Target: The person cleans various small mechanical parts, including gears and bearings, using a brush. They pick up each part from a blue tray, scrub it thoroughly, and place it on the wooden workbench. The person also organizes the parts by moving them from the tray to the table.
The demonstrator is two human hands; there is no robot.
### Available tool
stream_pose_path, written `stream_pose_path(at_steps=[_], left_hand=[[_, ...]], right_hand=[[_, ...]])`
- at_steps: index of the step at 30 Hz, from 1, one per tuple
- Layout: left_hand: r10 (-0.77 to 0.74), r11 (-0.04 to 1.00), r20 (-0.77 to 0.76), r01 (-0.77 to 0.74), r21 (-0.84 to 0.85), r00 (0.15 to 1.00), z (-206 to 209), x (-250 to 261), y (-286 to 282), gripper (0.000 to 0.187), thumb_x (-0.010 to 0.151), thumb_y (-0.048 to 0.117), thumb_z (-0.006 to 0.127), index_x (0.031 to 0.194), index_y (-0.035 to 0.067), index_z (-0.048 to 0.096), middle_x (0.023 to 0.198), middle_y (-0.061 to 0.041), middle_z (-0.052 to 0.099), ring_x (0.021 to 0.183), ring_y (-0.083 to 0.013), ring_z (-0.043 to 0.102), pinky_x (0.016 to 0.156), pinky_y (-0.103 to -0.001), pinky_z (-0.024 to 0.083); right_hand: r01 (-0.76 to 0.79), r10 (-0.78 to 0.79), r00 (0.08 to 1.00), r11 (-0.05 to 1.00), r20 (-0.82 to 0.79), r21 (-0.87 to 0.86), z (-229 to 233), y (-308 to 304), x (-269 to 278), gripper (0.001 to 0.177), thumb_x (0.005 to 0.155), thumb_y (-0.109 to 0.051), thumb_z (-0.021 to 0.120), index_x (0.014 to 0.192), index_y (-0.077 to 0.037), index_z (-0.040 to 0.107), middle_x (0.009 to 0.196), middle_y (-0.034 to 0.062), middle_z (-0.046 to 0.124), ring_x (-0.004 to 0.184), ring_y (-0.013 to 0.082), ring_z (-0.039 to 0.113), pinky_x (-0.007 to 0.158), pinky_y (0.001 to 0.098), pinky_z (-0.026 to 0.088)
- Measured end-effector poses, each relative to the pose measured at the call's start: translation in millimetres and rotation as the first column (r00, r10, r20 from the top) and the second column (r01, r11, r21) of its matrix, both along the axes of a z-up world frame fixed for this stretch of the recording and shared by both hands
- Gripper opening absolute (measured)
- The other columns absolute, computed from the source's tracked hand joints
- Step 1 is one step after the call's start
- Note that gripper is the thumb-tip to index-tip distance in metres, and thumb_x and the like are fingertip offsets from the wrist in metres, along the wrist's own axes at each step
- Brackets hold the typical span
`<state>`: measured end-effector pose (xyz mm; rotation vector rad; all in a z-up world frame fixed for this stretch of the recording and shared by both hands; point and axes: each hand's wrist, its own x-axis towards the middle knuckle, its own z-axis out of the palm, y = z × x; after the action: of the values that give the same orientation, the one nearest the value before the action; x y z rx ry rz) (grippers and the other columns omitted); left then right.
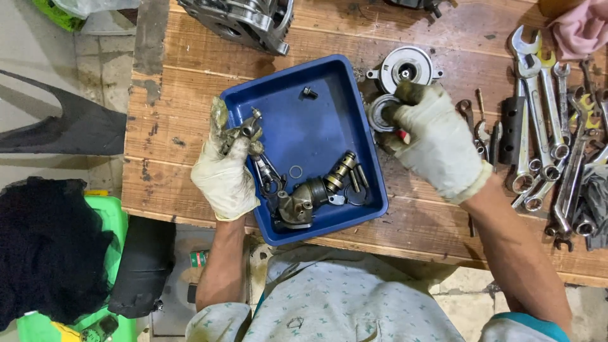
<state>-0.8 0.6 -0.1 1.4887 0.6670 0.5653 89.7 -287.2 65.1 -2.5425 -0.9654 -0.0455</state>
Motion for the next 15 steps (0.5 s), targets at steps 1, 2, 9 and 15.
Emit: stream_pose_path(at_steps=[1, 2, 9, 15], left_hand=[[0.002, 0.999, 0.016, -0.002, -0.033, 1.0, 3.1, 0.6, -1.9, 0.057, 0.083, -0.009, 0.072, 0.137, 0.008, 0.064, 0.115, -0.004, 0.075, 0.094, -0.0097, 0.07, 0.085, -0.025, 0.065], [0.006, 0.998, 0.033, -0.004, -0.064, 0.999, 6.6, 1.7, -3.4, 0.062, 0.082, -0.015, 0.07, 0.138, 0.008, 0.063, 0.111, -0.003, 0.075, 0.087, -0.0093, 0.07, 0.076, -0.024, 0.065], [-0.064, 0.914, -0.278, 0.168, 0.37, 0.958, -11.2, -2.0, 16.6, 0.065, 0.091, 0.018, 0.079, 0.149, 0.033, 0.055, 0.087, 0.008, 0.06, 0.083, -0.0025, 0.057, 0.085, -0.018, 0.05], [-0.031, 0.988, -0.188, 0.059, 0.142, 0.982, -15.0, 2.7, 19.1, 0.053, 0.084, 0.007, 0.08, 0.135, 0.016, 0.069, 0.092, 0.008, 0.072, 0.088, -0.0047, 0.063, 0.085, -0.02, 0.056]], right_hand=[[0.034, -0.034, 0.999, 0.995, 0.001, -0.098, -12.3, -2.6, -0.6, 0.043, 0.076, -0.004, 0.078, 0.118, 0.002, 0.074, 0.12, 0.0257, 0.069, 0.104, 0.0428, 0.062, 0.085, 0.0463, 0.059], [0.067, -0.066, 0.998, 0.979, 0.007, -0.195, -24.4, -4.7, -0.3, 0.043, 0.081, -0.008, 0.077, 0.122, 0.003, 0.072, 0.123, 0.0302, 0.064, 0.108, 0.0467, 0.058, 0.082, 0.0484, 0.06], [0.029, -0.023, 0.988, 0.999, 0.153, -0.038, 16.7, 30.8, -0.7, 0.053, 0.091, -0.011, 0.07, 0.143, -0.009, 0.065, 0.133, 0.0161, 0.063, 0.11, 0.0414, 0.056, 0.095, 0.0509, 0.052], [-0.09, 0.085, 0.994, 0.993, -0.067, -0.076, -9.3, 102.2, 24.1, 0.021, 0.094, 0.009, 0.065, 0.115, 0.004, 0.067, 0.103, 0.0196, 0.072, 0.086, 0.04, 0.068, 0.063, 0.0493, 0.065]])
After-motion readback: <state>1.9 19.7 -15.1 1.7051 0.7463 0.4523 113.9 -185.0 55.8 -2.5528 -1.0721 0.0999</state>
